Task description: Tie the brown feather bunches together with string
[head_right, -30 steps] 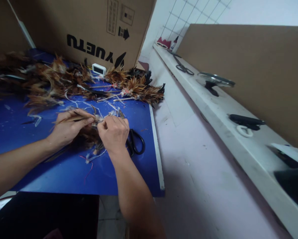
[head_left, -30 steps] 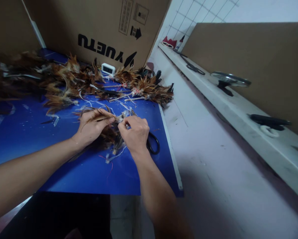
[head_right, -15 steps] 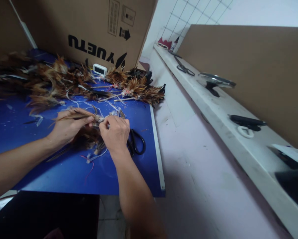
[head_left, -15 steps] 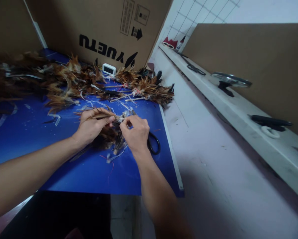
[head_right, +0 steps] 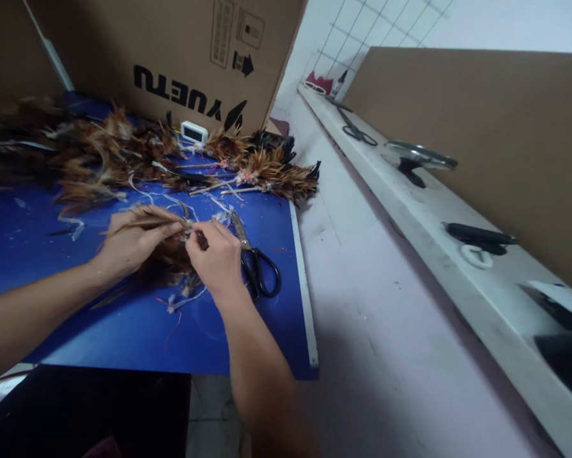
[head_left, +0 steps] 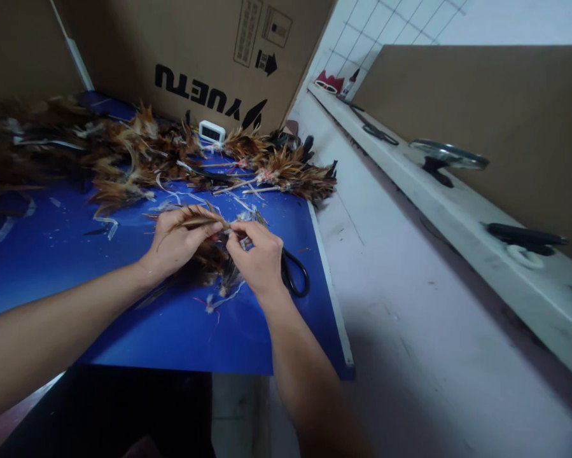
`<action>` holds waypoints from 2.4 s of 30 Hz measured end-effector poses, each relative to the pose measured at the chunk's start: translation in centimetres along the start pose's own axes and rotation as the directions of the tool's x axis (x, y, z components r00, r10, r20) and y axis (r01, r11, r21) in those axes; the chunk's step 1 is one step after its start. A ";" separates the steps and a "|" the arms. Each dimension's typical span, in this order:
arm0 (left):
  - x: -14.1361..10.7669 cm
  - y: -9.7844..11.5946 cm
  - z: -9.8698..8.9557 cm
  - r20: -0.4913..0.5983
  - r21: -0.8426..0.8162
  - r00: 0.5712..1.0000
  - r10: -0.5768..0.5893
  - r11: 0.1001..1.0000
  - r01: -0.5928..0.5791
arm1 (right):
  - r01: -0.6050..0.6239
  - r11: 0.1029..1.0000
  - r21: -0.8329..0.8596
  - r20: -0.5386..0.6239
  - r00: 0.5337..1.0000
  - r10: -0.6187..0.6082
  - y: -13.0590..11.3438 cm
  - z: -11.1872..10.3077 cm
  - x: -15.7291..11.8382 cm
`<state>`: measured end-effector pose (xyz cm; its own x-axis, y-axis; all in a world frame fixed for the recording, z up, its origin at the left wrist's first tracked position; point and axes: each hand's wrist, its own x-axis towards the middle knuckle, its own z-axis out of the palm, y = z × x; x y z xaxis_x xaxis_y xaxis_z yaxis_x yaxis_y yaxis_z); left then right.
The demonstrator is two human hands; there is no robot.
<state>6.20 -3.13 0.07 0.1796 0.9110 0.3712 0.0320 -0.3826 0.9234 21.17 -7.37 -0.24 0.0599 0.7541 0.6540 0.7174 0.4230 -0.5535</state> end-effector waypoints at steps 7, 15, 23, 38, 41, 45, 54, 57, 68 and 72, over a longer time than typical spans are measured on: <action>0.3 -0.8 -0.3 0.039 0.090 0.999 -0.017 0.996 0.013 | -0.221 0.960 0.171 0.066 0.975 0.213 -0.4 0.0 0.1; 0.2 -1.2 -0.2 0.012 0.047 0.990 -0.138 0.989 0.137 | -0.206 0.964 0.166 0.121 0.975 0.187 -0.3 0.1 0.0; 0.1 -1.5 0.0 0.072 0.079 0.991 -0.113 0.991 0.107 | -0.090 0.995 0.031 0.036 0.995 0.089 -0.2 0.6 -0.2; 0.0 -0.8 0.2 0.131 -0.020 0.971 -0.200 0.979 0.204 | -0.463 0.839 0.284 0.229 0.883 0.410 -0.3 0.4 0.2; 0.1 -1.1 0.2 0.092 -0.062 0.969 -0.230 0.970 0.236 | -0.444 0.848 0.289 0.216 0.893 0.394 -0.3 0.5 0.1; 0.0 -1.3 0.3 0.081 -0.068 0.971 -0.226 0.970 0.231 | -0.358 0.901 0.243 0.156 0.932 0.328 -0.6 0.6 0.0; 0.0 -1.6 0.1 0.124 0.020 0.976 -0.177 0.984 0.176 | -0.287 0.951 0.117 0.129 0.954 0.272 -0.6 0.5 -0.1; 0.1 -1.6 -0.1 0.143 0.098 0.977 -0.156 0.985 0.143 | -0.316 0.940 0.128 0.145 0.944 0.297 -0.6 0.4 -0.1; 0.2 -0.9 0.2 0.125 -0.160 0.955 -0.268 0.945 0.286 | -0.391 0.863 0.318 0.183 0.919 0.349 -0.4 0.7 -0.1; 0.1 -1.0 0.2 0.117 -0.180 0.950 -0.289 0.935 0.307 | -0.293 0.923 0.248 0.104 0.956 0.276 -0.8 0.6 -0.2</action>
<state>6.39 -2.68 -0.79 0.2764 0.9582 0.0741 -0.0918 -0.0504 0.9945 20.14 -7.55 -0.20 0.1825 0.8897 0.4185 0.4727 0.2939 -0.8308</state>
